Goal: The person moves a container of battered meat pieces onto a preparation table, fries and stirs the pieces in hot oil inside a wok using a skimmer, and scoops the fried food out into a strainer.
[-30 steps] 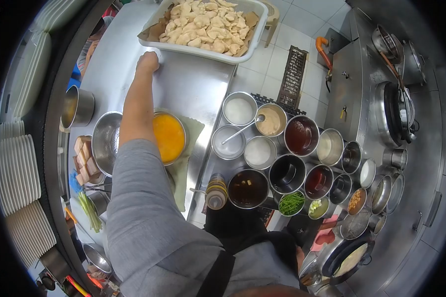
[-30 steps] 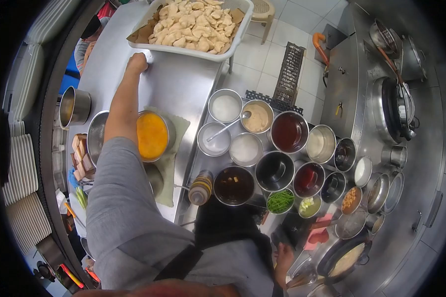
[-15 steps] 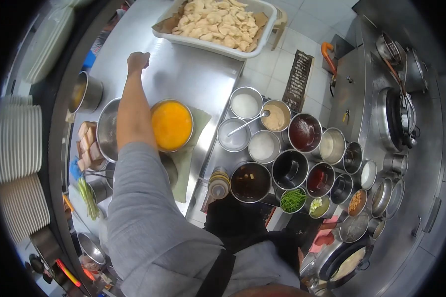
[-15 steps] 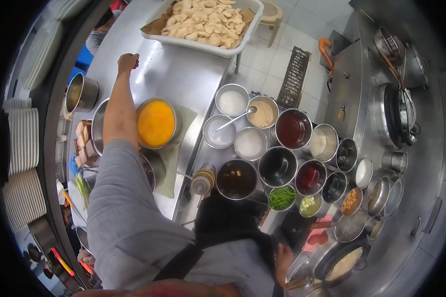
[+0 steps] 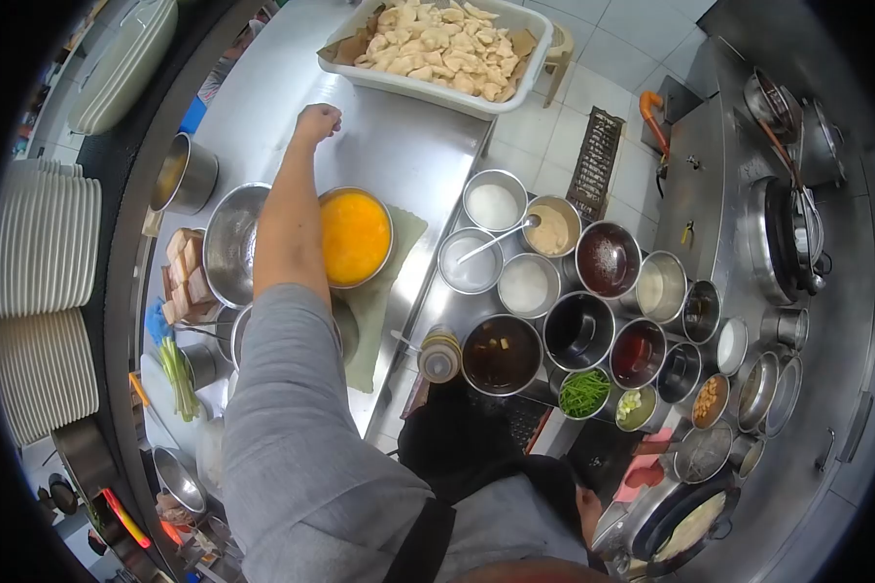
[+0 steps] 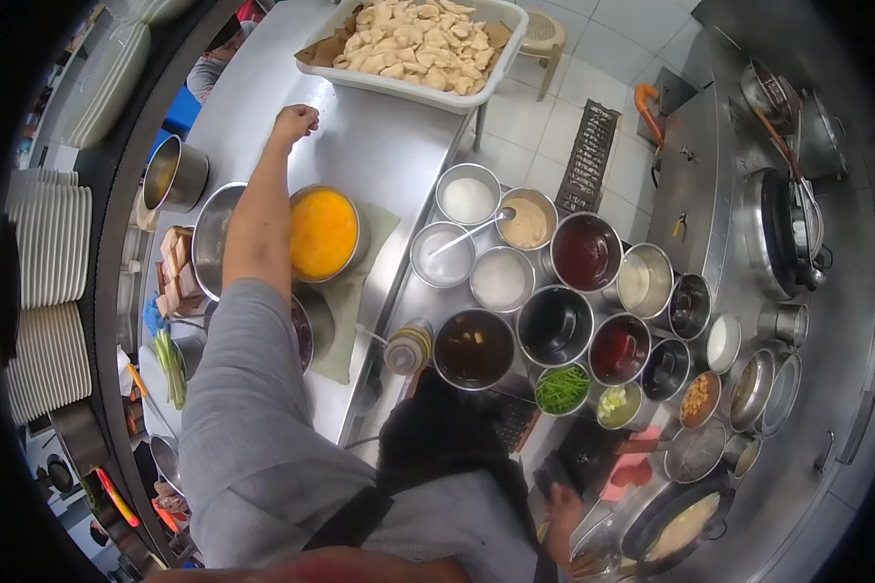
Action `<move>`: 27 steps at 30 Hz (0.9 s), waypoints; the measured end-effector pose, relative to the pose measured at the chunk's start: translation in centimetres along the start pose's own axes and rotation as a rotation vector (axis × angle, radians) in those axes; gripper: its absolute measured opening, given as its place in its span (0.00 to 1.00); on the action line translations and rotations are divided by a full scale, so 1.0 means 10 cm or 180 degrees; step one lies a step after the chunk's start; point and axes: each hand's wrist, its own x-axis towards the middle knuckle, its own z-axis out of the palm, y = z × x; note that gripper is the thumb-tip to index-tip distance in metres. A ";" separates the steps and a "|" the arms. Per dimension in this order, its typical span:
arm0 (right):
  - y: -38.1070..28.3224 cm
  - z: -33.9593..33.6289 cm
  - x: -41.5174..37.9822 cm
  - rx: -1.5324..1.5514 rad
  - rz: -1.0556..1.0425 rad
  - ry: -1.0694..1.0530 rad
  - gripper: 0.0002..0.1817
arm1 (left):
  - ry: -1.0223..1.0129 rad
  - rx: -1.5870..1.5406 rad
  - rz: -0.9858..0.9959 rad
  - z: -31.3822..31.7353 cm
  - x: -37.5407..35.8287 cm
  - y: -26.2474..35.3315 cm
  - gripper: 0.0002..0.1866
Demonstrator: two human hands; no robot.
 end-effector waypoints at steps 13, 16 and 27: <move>-0.59 0.10 0.07 -0.0261 -0.0242 0.0127 0.18 | 0.0232 0.2453 0.0533 0.17 0.25 0.19 0.12; -0.68 0.09 0.06 -0.0202 -0.0143 0.0110 0.18 | 0.0317 0.2525 0.0488 0.21 0.23 0.24 0.11; -0.33 -0.14 0.60 -0.1036 -0.0867 -0.0137 0.23 | 0.0257 0.2361 0.1127 0.50 0.37 -0.06 0.09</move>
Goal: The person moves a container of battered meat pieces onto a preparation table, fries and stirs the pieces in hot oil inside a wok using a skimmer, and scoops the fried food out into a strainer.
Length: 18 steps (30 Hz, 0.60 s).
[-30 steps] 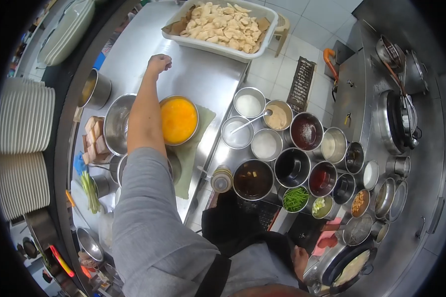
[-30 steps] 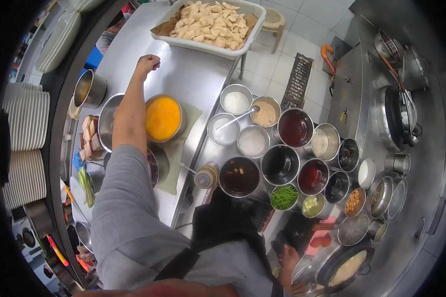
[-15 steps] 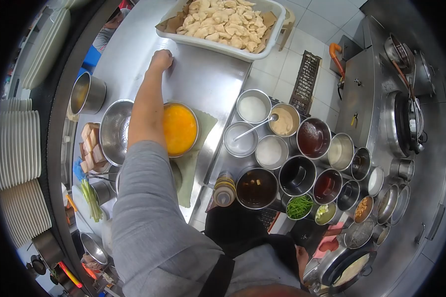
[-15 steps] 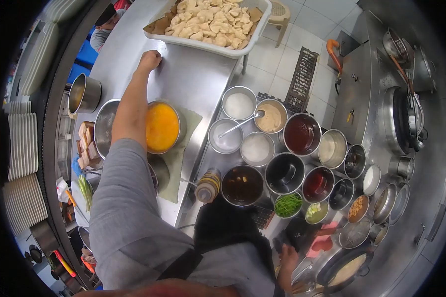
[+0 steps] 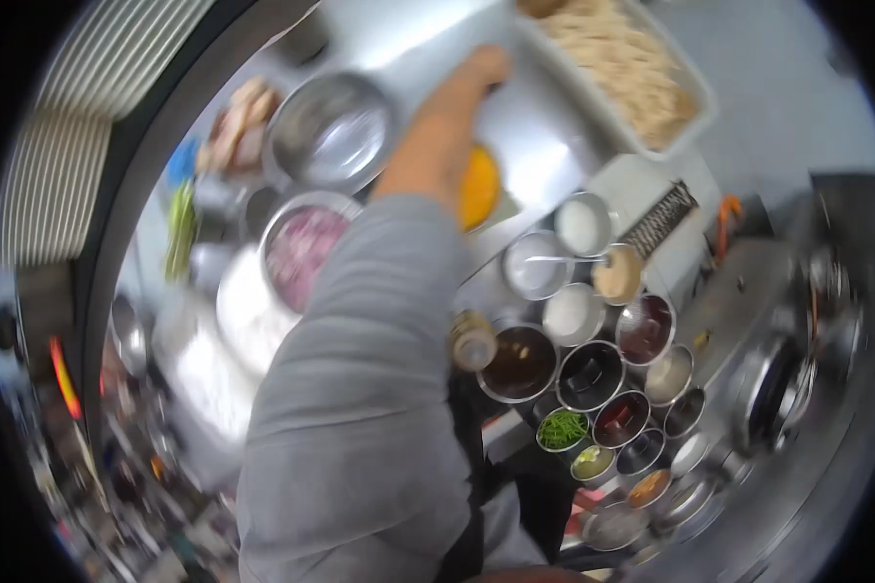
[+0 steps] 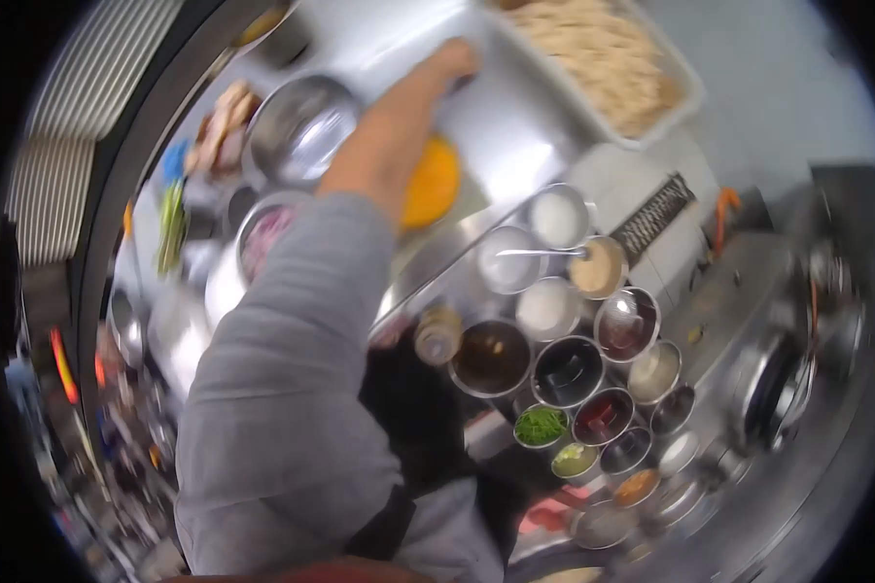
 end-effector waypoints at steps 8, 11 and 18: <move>-0.14 -0.33 0.21 -0.0366 -0.0636 -0.0235 0.23 | 0.0263 -0.4707 -0.0214 -1.70 -1.77 0.85 0.09; -0.07 -0.35 0.24 -0.0534 -0.0926 -0.0325 0.23 | 0.0578 -0.5415 -0.0092 -2.01 -2.51 0.77 0.10; 0.10 -0.26 0.19 -0.0774 -0.1604 -0.0434 0.23 | 0.1212 -0.5701 0.0100 -2.29 -4.91 0.10 0.09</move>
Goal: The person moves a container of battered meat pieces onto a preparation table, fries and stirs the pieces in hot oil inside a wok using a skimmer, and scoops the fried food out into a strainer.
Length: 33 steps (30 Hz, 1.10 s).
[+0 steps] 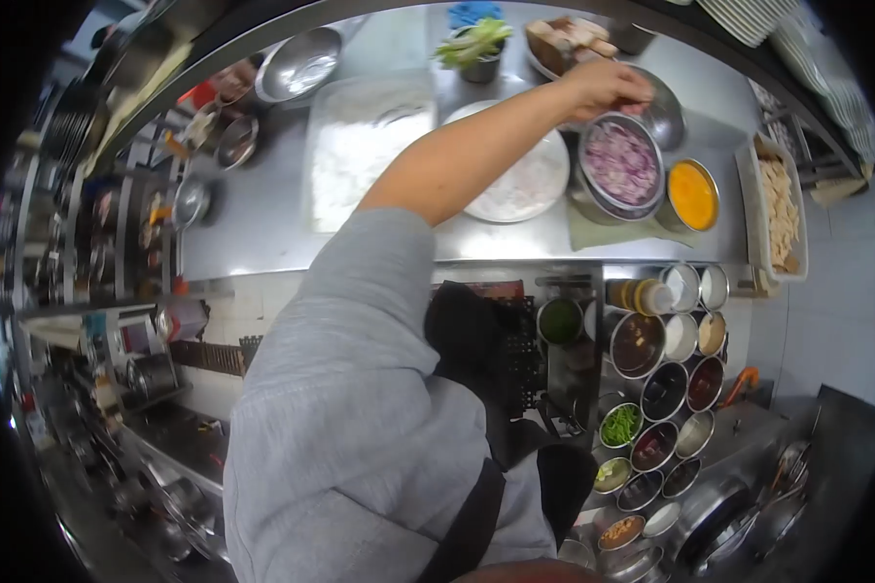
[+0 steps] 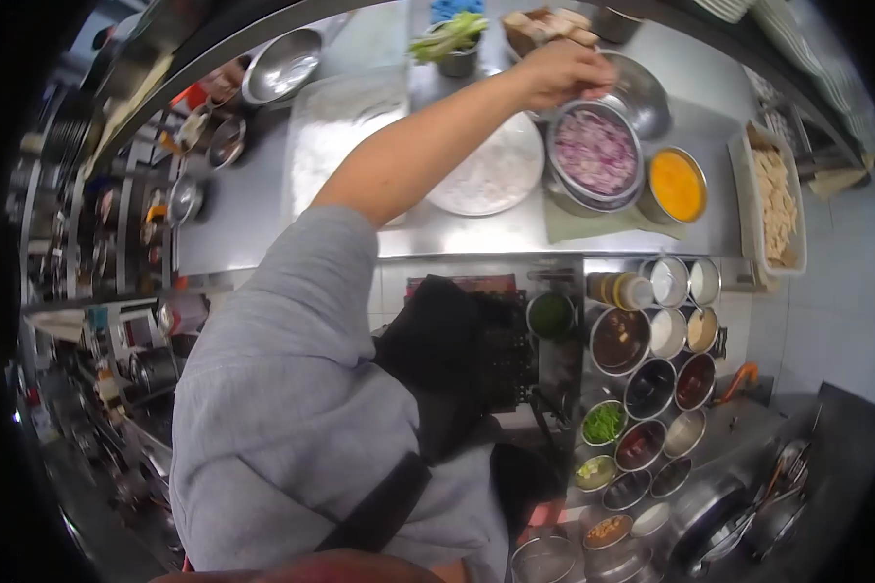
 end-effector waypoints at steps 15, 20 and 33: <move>-0.91 0.93 -0.39 -0.0381 -0.0830 -0.0358 0.24 | 0.3813 0.1179 0.0915 -2.20 -5.31 2.58 0.05; -1.26 1.39 -0.59 -0.0577 -0.0942 -0.0419 0.24 | 0.4721 0.1410 0.1508 -3.19 -5.97 2.99 0.05; -2.11 1.66 -0.39 -0.0383 -0.0939 0.0064 0.22 | 0.4061 0.5645 -0.1272 -3.25 -5.91 2.00 0.21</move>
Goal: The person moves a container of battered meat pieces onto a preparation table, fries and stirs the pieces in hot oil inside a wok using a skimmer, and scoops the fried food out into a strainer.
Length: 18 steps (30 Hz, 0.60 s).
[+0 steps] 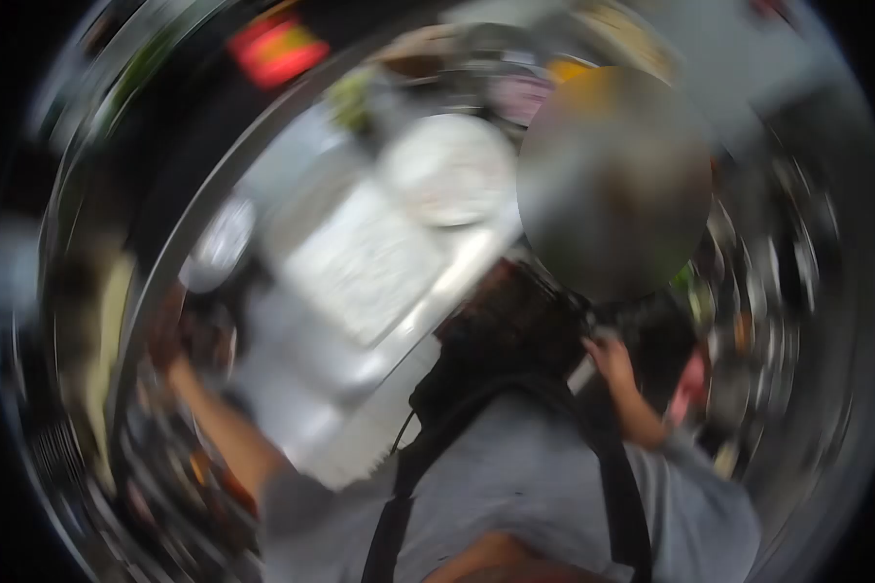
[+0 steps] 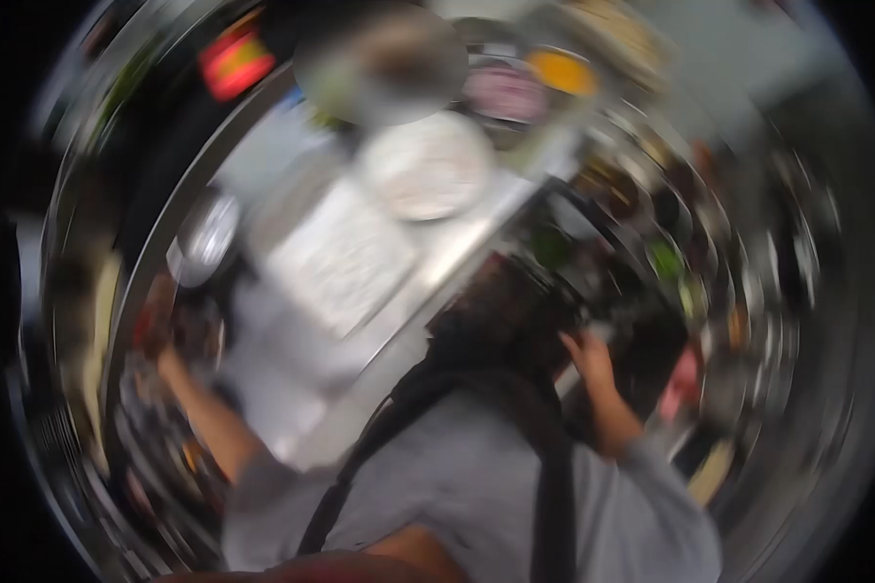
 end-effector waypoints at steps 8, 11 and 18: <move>1.15 -0.11 0.19 0.0191 0.0853 0.0171 0.21 | -0.2338 -0.3123 0.1346 1.30 -2.08 4.02 0.21; 1.65 -0.10 -0.16 0.0416 0.1049 0.1051 0.19 | -0.3698 -0.3606 0.2454 1.60 -2.77 5.19 0.20; 2.34 0.10 -1.65 0.1398 0.2933 0.3056 0.17 | -0.5788 -0.1959 0.3698 1.54 -4.32 6.74 0.21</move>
